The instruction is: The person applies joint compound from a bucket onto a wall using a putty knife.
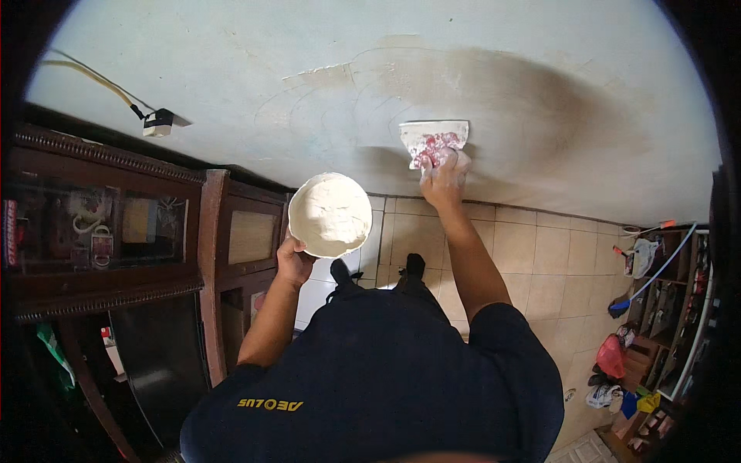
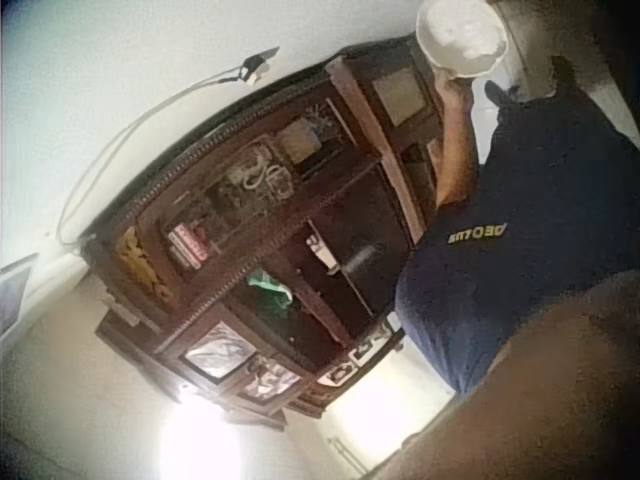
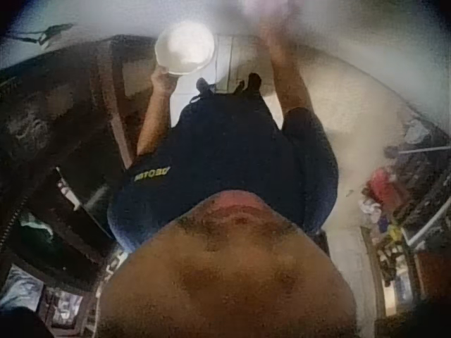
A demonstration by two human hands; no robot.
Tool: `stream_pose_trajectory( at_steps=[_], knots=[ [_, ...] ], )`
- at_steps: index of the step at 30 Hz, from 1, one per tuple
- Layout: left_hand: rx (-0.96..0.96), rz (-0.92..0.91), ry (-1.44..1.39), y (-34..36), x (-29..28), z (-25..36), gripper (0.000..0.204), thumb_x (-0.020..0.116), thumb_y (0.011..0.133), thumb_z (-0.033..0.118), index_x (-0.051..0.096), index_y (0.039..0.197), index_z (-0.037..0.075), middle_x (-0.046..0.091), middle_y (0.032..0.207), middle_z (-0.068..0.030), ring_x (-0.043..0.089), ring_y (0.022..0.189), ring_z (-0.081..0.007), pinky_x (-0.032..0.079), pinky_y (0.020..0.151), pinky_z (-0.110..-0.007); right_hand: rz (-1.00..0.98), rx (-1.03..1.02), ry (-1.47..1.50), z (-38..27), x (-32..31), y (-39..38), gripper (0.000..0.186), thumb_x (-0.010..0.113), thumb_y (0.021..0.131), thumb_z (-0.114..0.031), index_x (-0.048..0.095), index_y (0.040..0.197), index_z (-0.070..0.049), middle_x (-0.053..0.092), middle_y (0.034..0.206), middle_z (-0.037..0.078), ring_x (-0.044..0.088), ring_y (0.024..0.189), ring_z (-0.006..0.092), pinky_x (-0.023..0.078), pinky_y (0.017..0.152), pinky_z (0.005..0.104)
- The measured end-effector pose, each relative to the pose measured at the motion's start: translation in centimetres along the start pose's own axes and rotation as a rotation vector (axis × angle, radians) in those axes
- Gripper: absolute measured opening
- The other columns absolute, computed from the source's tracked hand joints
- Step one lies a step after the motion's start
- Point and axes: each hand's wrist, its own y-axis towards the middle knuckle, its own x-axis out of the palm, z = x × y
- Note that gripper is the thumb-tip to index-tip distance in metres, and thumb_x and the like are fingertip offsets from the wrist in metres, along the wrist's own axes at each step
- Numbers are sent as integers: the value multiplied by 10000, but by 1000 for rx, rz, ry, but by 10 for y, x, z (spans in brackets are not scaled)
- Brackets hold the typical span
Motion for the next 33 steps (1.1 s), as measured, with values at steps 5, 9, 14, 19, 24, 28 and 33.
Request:
stream_pose_trajectory(
  at_steps=[5, 9, 14, 19, 24, 28, 33],
  knots=[
    [4, 32, -50, 1, 1, -3, 679, 499, 575, 221, 472, 1236, 66, 530, 1194, -114, 517, 1086, -294, 420, 917, -448, 123, -82, 148, -35, -18, 59, 388, 654, 742, -158, 465, 1026, 26, 417, 1039, 239, 412, 960, 375, 354, 857, 472],
    [-51, 22, -31, 9, -3, -5, 689, 503, 572, 226, 467, 1245, 80, 529, 1198, -110, 513, 1098, -288, 418, 922, -434, 139, -33, -22, -42, -6, 104, 468, 615, 791, -245, 436, 1087, 70, 441, 1069, 307, 416, 1005, 415, 359, 864, 492],
    [-19, -29, -29, 13, -11, -10, 707, 497, 604, 236, 396, 1294, 123, 480, 1240, -104, 496, 1104, -309, 417, 884, -516, -123, 175, -204, -22, 26, 56, 464, 623, 781, -262, 453, 1090, 41, 427, 1125, 260, 399, 1036, 395, 321, 912, 503],
    [-13, -5, -42, 10, -6, -7, 702, 509, 576, 239, 462, 1254, 62, 533, 1206, -109, 525, 1085, -286, 420, 919, -428, -111, 128, -91, 1, 19, -4, 473, 640, 764, -236, 438, 1080, 52, 426, 1081, 260, 410, 991, 392, 334, 886, 496],
    [-9, 10, -22, 6, -4, -5, 699, 505, 577, 241, 464, 1251, 59, 532, 1205, -110, 526, 1082, -288, 428, 901, -428, 97, 25, 86, -22, -12, 45, 464, 659, 742, -180, 433, 1076, 50, 409, 1033, 260, 397, 967, 392, 350, 855, 479],
    [-13, -16, 9, 3, 3, 1, 701, 500, 577, 243, 464, 1254, 67, 532, 1201, -107, 530, 1080, -285, 434, 891, -421, 211, -27, 60, -56, -42, 117, 476, 658, 739, -206, 437, 1082, 39, 418, 1028, 248, 392, 979, 382, 349, 851, 481],
    [-16, -35, 6, 12, -7, -4, 718, 497, 584, 233, 410, 1285, 104, 514, 1196, -98, 526, 1067, -283, 438, 874, -442, -139, 130, -193, -39, -15, 79, 551, 580, 807, -279, 355, 1164, 75, 403, 1107, 355, 388, 1054, 458, 326, 916, 538]
  ],
)
